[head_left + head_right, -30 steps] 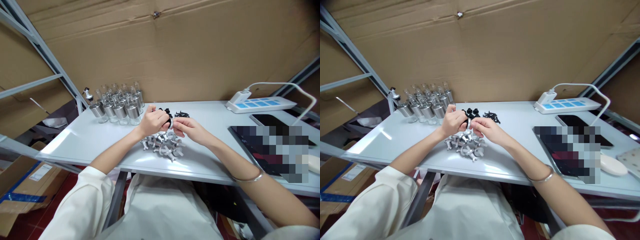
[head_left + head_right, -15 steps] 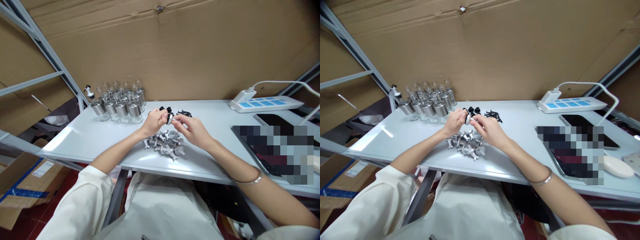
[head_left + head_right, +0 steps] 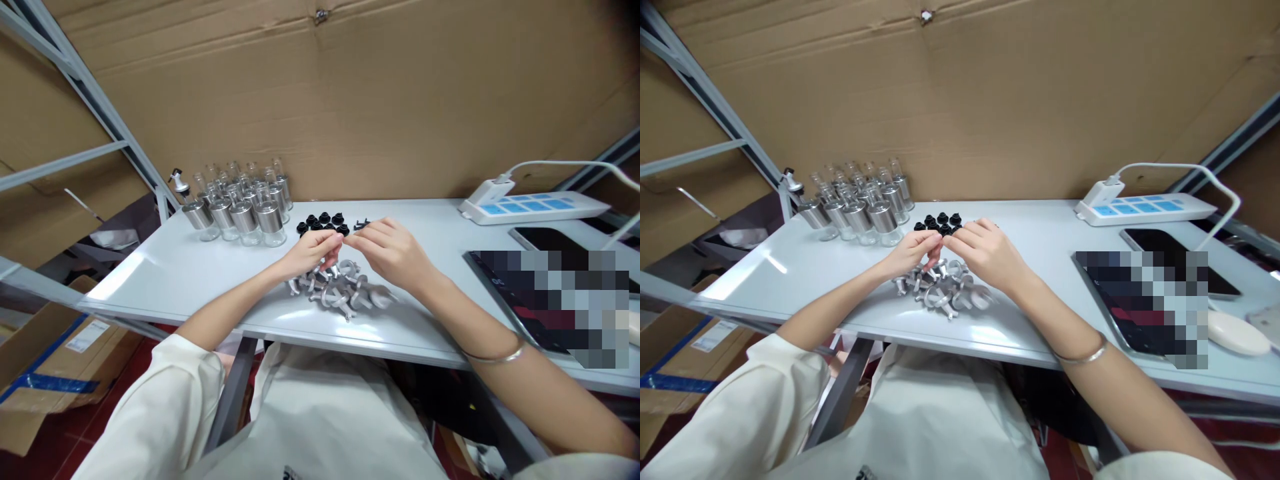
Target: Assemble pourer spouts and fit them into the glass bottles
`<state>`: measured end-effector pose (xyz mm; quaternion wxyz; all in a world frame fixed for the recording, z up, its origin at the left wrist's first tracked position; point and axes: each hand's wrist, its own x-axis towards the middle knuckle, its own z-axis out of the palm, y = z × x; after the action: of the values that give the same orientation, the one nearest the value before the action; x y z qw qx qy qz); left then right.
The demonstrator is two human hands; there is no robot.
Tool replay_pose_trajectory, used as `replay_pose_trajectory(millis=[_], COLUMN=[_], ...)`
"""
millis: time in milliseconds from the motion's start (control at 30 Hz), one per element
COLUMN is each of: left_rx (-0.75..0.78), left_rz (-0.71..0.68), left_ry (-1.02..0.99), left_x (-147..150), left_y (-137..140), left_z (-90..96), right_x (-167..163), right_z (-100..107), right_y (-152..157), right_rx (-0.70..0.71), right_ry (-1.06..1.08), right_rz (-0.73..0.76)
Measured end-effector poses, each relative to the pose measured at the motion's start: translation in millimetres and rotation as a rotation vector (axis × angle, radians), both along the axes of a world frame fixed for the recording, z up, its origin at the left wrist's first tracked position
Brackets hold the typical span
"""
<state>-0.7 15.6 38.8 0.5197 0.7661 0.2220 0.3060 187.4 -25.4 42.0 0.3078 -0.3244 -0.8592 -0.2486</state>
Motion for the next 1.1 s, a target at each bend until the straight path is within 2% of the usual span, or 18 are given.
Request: replay_pose_trajectory(millis=[100,167,233,300,400,467,533,600,700,933,1100], left_rx=[0.012,0.089,0.271,0.547,0.958,1.141,1.258,1.327,1.387,1.477,1.428], left_rz=[0.063,0.145,0.233,0.266,0.135,0.003,-0.111,-0.201,-0.259,-0.193,-0.228], left_ry=[0.026,0.044,0.08,0.138,0.263,0.354,0.415,0.446,0.471,0.452,0.43], left_x=[2,2,1,-1,1,5,13,23,39,68,73], left_y=[1,2,1,-3,-14,-25,-36,-47,-59,-80,-82], left_z=[-5.3,-8.7,-10.7,-10.6,-7.7,-5.6,-4.8,-5.7,-10.9,-29.3,-24.5], right_x=[-1,-1,0,1,1,2,3,5,6,8,10], right_z=[-4,-6,-7,-8,-10,-11,-11,-11,-11,-12,-11], right_y=[5,8,11,14,16,17,17,17,17,16,17], right_rx=[0.061,0.065,0.05,0.027,-0.038,-0.089,-0.125,-0.148,-0.177,-0.211,-0.211], right_ry=[-0.018,0.004,0.05,0.088,0.134,0.185,0.236,0.27,0.283,0.29,0.293], right_rz=[-0.007,-0.042,-0.081,-0.111,-0.121,-0.121,-0.117,-0.108,-0.092,-0.079,-0.071])
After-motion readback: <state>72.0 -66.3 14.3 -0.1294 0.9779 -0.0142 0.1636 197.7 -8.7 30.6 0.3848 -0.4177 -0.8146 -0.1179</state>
